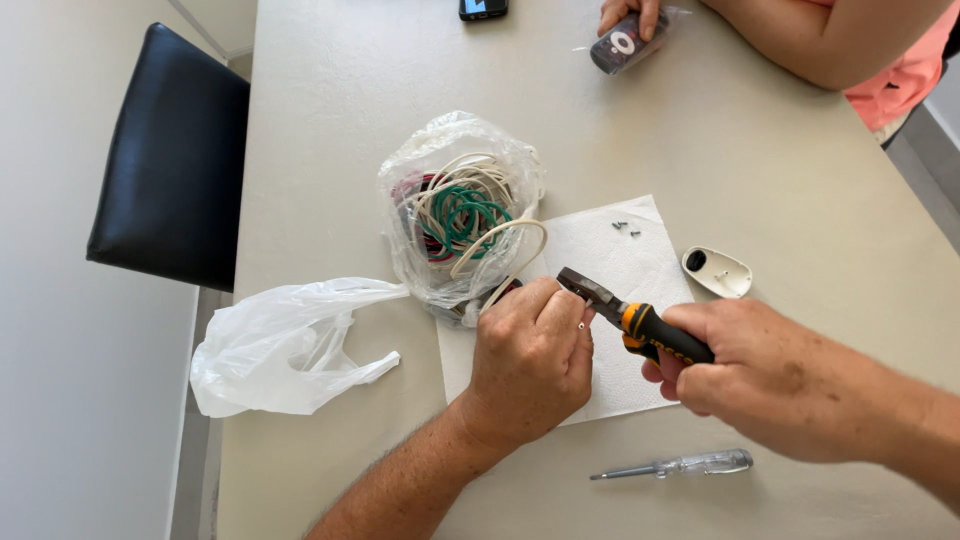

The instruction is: Stripping insulation from electrical wires and connecting them to a terminal block using a screwdriver.

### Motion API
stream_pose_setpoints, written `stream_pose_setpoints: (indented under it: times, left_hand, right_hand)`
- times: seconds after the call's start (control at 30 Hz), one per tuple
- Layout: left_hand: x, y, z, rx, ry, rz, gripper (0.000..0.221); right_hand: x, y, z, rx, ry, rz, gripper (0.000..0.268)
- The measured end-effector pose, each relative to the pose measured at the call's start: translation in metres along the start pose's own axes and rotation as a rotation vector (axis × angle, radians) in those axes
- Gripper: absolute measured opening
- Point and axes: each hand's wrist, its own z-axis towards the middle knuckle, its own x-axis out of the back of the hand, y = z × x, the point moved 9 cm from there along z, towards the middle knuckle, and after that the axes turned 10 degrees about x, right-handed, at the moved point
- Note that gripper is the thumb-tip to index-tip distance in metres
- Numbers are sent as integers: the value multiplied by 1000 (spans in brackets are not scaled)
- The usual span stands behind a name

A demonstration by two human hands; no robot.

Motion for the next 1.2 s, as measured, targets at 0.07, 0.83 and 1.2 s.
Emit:
stream_pose_setpoints:
  times: [0.07,0.83,1.2]
  left_hand:
    - [-1,2,-1,-27,4,27,24]
    - [-15,27,-17,-346,91,443,24]
    - [-21,20,-21,-320,73,422,32]
  right_hand:
    - [5,-6,-3,-7,-34,-90,23]
    - [32,-34,-13,-223,-226,-396,7]
    - [30,-40,-12,-193,-207,-423,8]
